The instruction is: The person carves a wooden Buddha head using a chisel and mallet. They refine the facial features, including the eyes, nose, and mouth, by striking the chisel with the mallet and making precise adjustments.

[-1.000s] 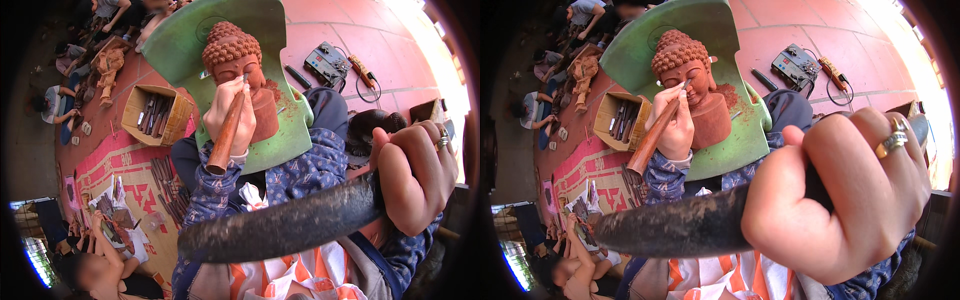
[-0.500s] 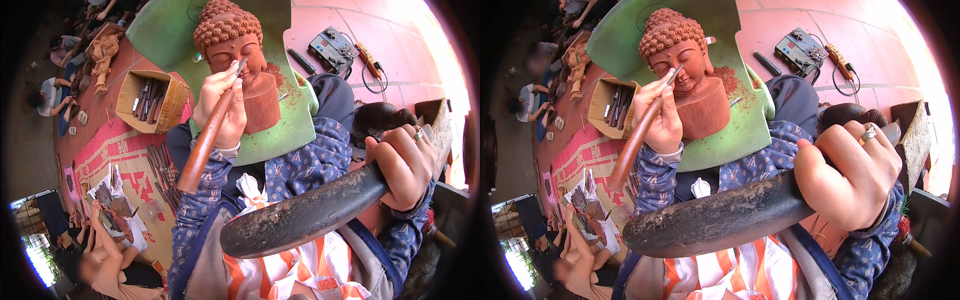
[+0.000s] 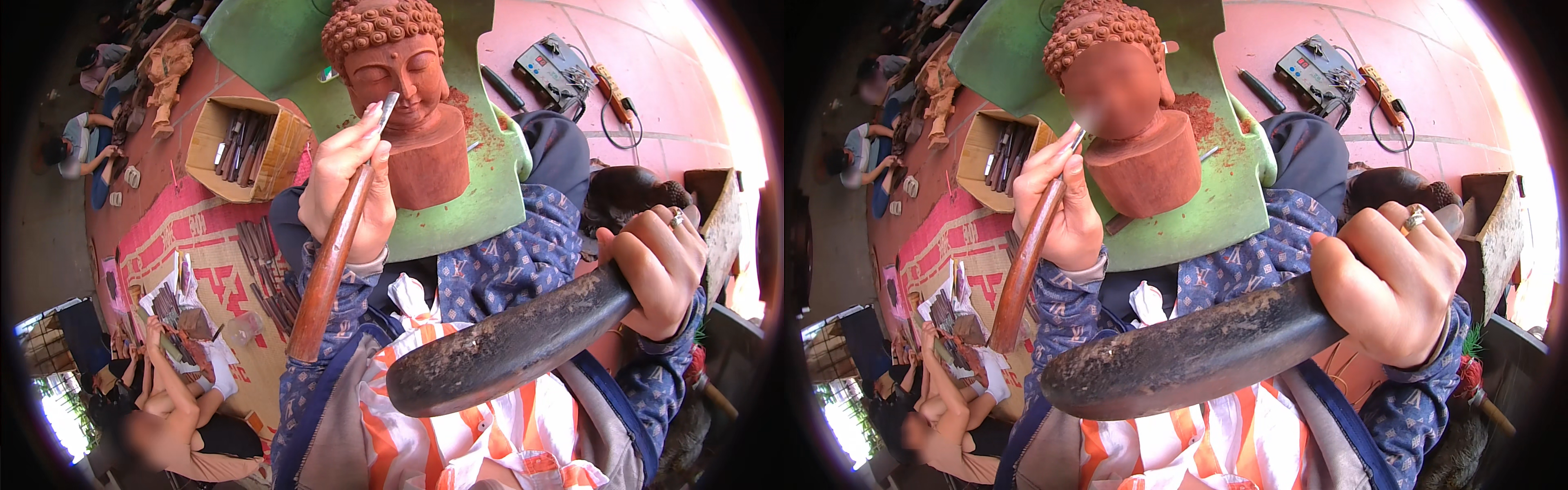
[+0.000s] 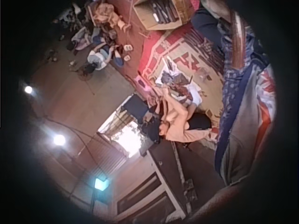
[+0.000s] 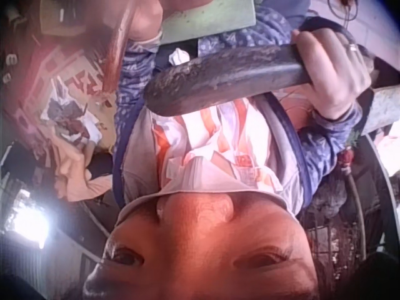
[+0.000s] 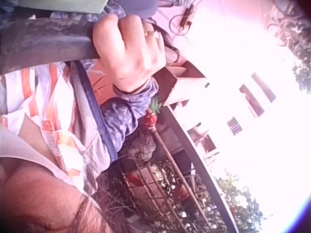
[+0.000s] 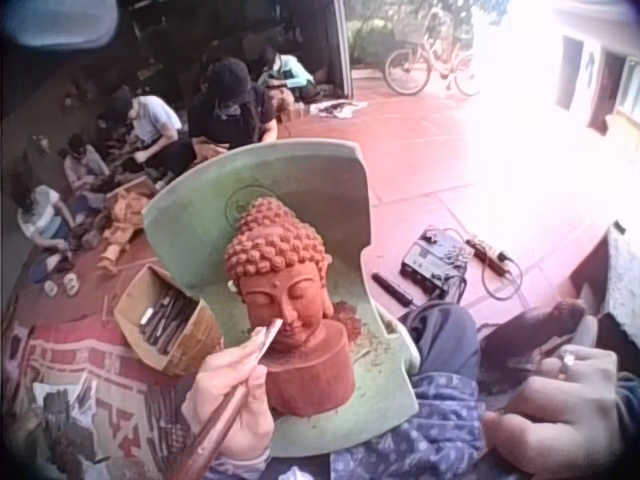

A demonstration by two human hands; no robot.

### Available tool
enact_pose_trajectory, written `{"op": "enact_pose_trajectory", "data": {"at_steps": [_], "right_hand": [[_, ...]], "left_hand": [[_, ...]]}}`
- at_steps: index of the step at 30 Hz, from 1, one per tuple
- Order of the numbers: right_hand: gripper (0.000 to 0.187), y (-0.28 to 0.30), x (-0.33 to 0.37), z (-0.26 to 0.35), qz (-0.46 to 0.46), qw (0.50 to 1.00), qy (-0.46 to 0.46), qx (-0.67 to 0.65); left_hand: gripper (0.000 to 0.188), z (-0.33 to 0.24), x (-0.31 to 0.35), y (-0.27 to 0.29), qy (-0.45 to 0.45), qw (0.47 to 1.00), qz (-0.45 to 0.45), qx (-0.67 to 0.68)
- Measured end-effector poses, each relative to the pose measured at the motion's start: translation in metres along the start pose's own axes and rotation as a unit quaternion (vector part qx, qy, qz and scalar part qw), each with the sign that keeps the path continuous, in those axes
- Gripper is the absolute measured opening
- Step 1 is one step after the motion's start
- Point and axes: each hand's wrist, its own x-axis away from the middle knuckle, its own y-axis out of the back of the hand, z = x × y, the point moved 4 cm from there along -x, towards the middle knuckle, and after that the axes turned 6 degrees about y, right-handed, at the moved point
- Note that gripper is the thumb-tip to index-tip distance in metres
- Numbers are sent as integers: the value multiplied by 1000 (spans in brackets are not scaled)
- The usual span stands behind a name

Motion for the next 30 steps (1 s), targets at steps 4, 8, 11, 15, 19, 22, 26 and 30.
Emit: {"op": "enact_pose_trajectory", "data": {"at_steps": [4,8,11,15,19,22,26,30], "right_hand": [[29,-1,-2,2,-2,1000,15,4],[31,2,-2,2,-6,1000,20,3],[31,1,0,0,-10,1000,17,6],[31,0,1,0,-9,1000,15,6],[30,1,-1,0,-5,1000,18,4],[30,0,-1,0,-8,1000,21,6],[31,1,-1,0,-12,1000,22,6],[31,3,-2,0,-21,999,25,10]], "left_hand": [[15,4,0,-12,-17,1000,-20,1],[15,4,-8,-19,-32,999,-21,-22],[15,6,-10,-24,-32,999,-15,-41],[15,6,-11,-24,-37,998,-17,-47],[15,7,-12,-24,-40,998,-12,-54],[15,6,-13,-23,-43,998,-8,-49],[14,6,-13,-22,-45,997,-6,-60],[13,5,-14,-23,-39,997,-4,-61]]}}
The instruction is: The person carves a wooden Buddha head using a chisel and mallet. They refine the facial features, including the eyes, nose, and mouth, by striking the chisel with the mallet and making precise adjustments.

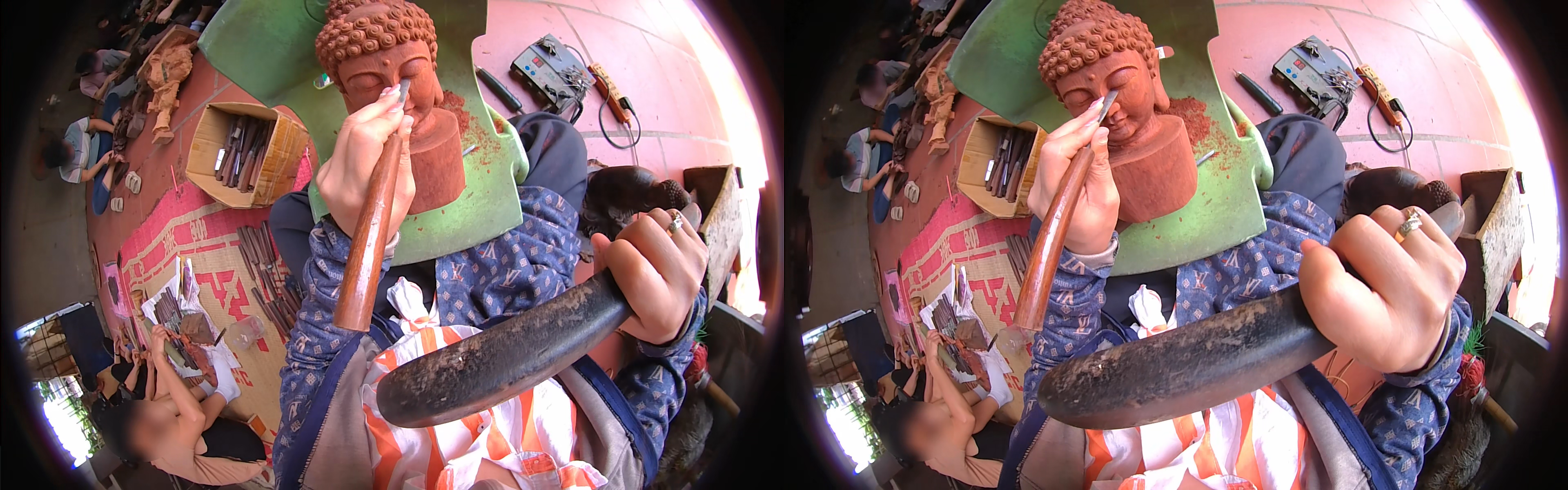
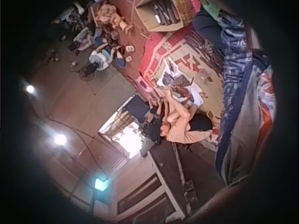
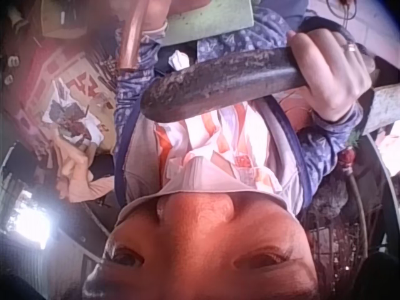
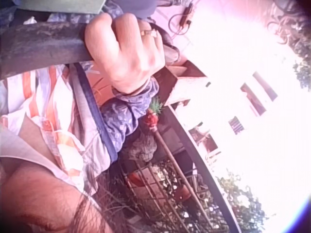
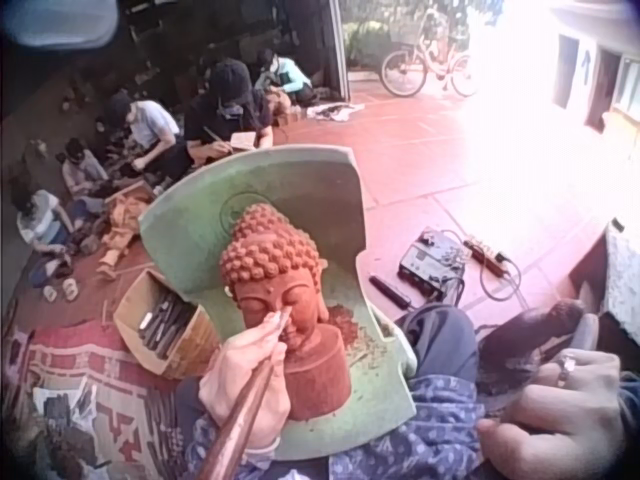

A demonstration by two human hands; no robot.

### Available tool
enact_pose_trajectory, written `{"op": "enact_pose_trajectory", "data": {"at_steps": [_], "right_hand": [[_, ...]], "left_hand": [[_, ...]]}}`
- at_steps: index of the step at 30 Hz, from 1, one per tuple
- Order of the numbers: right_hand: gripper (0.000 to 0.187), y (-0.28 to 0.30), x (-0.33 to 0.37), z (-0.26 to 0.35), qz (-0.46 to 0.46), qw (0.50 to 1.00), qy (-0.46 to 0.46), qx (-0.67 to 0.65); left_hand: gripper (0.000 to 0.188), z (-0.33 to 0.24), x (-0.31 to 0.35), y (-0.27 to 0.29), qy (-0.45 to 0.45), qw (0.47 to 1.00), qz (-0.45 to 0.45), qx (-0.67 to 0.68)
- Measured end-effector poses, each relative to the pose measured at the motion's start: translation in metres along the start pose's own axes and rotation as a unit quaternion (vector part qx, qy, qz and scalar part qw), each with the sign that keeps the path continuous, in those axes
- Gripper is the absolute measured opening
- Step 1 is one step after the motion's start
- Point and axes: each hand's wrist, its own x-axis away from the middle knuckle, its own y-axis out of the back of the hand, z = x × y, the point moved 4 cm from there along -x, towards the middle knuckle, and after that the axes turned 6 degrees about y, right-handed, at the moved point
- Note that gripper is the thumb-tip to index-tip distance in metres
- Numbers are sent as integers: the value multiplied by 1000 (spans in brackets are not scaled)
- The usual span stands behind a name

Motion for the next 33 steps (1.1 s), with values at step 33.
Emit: {"op": "enact_pose_trajectory", "data": {"at_steps": [33], "right_hand": [[21,36,-45,34,-75,920,-191,334]], "left_hand": [[9,-6,-9,1,41,999,-12,-32]]}}
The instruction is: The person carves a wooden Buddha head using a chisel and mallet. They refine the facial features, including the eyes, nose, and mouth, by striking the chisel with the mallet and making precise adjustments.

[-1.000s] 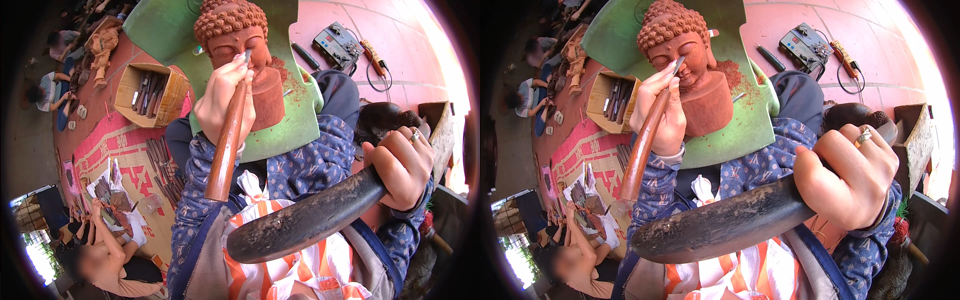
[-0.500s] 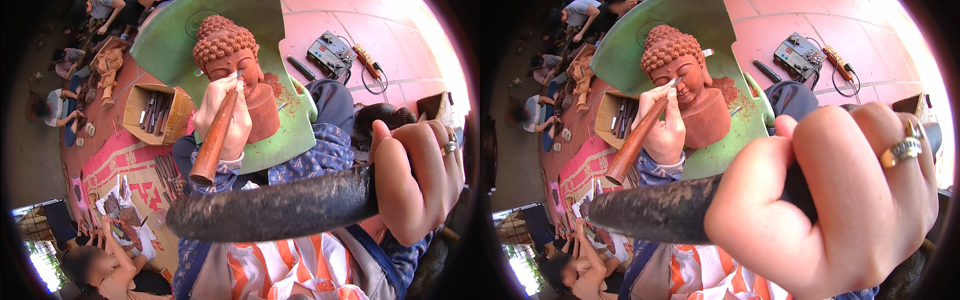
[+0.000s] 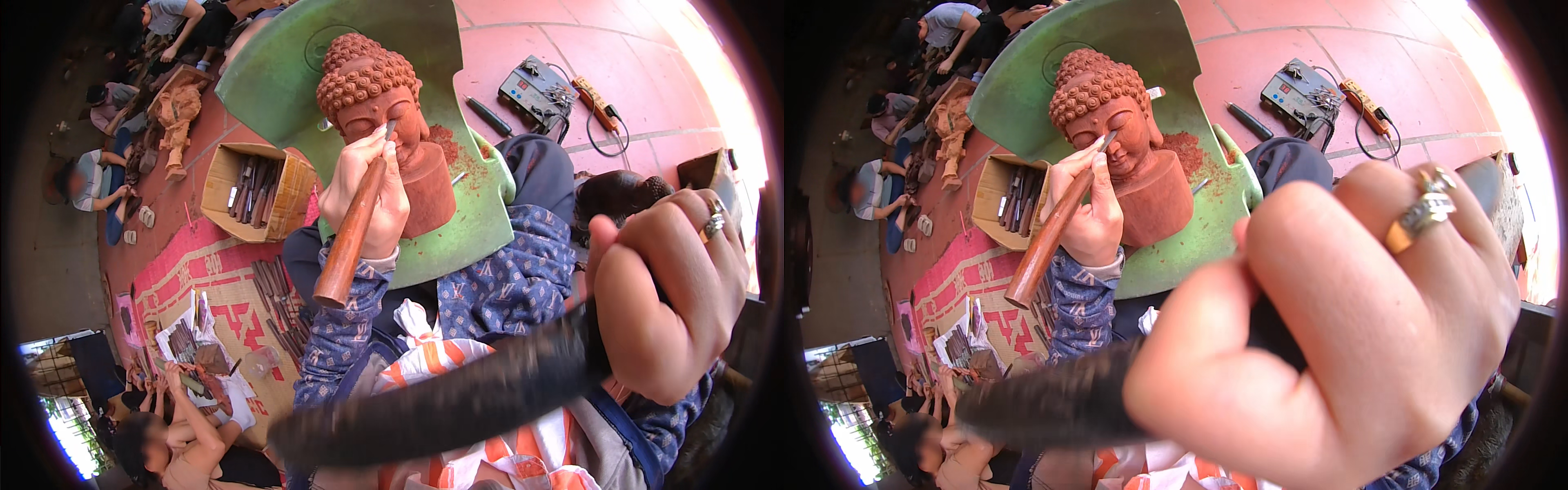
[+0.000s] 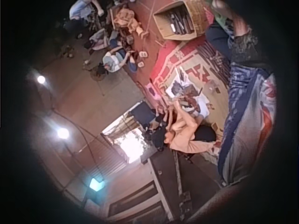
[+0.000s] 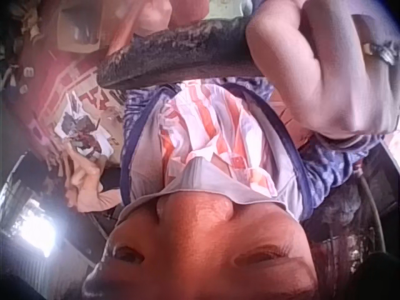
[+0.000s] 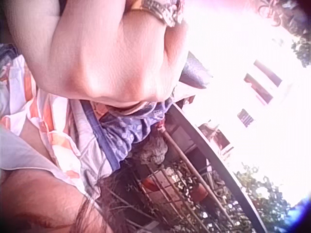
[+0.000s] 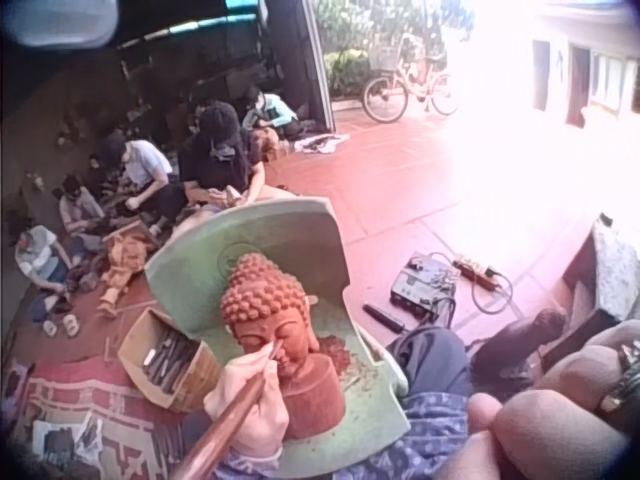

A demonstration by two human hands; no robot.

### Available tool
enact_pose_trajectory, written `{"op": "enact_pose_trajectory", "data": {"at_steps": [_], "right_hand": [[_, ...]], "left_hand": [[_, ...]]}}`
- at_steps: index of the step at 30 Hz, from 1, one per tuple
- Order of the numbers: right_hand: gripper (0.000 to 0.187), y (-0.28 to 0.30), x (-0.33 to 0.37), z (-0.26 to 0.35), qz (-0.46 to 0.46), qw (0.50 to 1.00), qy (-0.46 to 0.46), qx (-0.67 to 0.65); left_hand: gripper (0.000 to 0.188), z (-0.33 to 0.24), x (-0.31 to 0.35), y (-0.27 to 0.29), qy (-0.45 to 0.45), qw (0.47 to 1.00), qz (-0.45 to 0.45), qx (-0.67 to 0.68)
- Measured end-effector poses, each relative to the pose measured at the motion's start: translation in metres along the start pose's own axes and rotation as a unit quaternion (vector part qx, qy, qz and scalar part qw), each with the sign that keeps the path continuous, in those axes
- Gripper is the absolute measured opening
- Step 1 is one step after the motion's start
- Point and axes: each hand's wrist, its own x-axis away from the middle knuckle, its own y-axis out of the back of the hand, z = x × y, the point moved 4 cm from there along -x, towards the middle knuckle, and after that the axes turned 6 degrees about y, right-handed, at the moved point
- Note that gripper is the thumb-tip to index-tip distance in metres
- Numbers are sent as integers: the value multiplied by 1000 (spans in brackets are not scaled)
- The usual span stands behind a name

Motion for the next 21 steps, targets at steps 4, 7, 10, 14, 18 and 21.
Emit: {"op": "enact_pose_trajectory", "data": {"at_steps": [4,7,10,14,18,21], "right_hand": [[15,-4,16,-12,-27,994,-103,-5],[19,-9,18,-3,0,990,-104,-100],[24,-8,8,-9,46,976,34,-209],[30,-7,6,-13,84,941,150,-293],[31,-6,6,-12,87,933,167,-308],[30,-6,5,-10,74,934,163,-310]], "left_hand": [[9,0,0,-1,19,999,10,25],[8,12,3,-3,28,992,6,124],[9,17,10,2,33,990,15,138],[10,14,11,-2,13,992,8,124],[11,16,12,-4,-1,993,-16,114],[11,13,10,-2,-4,995,-17,97]]}}
